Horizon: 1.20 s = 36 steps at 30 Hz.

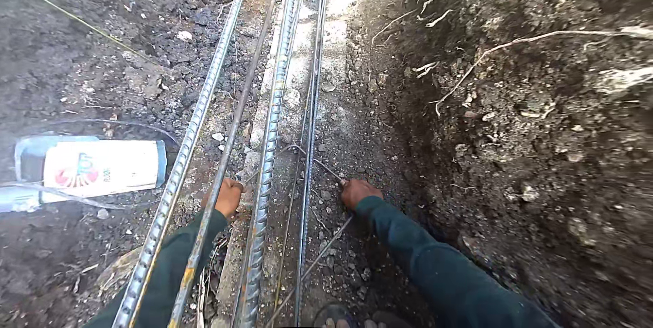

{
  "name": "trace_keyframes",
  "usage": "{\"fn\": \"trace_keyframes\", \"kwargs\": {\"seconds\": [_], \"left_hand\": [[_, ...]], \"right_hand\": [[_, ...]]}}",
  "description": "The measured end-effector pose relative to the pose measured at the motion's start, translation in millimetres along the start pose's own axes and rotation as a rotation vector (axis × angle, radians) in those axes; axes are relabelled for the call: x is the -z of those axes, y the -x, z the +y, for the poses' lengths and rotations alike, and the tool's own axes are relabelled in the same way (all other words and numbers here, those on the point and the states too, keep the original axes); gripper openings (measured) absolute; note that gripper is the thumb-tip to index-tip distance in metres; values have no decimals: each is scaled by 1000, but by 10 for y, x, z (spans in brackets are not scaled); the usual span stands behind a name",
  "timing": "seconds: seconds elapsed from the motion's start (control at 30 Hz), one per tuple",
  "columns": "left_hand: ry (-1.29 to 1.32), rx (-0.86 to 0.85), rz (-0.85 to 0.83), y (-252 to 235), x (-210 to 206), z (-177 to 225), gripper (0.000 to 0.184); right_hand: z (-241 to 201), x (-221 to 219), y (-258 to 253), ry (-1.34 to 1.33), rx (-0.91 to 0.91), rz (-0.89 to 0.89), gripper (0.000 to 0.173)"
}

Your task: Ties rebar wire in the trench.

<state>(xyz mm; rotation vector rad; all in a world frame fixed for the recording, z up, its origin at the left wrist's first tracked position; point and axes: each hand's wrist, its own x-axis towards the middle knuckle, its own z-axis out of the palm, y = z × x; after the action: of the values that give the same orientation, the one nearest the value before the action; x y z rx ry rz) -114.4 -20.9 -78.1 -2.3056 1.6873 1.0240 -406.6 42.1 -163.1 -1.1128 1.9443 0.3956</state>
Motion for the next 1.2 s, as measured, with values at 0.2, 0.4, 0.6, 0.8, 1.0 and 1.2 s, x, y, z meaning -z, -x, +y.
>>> {"fn": "trace_keyframes", "kwargs": {"seconds": [0.2,0.4,0.6,0.8,1.0,1.2], "left_hand": [[-56,-27,-61,83,-55,54,32],[61,5,-168,-171,-384,-223,41],[236,124,-285,-59,-751,-209,46],[201,60,-329,-141,-949,-179,41],[177,71,-133,-208,-930,-305,46],[228,76,-99,-134,-912,-239,42]], "right_hand": [[52,-76,-87,0,16,62,58],[158,-23,-504,-393,78,53,50],[3,115,-636,-54,277,166,54],[-129,398,-542,100,281,191,48],[-80,331,-432,44,151,182,52],[-48,286,-490,48,141,213,54]]}}
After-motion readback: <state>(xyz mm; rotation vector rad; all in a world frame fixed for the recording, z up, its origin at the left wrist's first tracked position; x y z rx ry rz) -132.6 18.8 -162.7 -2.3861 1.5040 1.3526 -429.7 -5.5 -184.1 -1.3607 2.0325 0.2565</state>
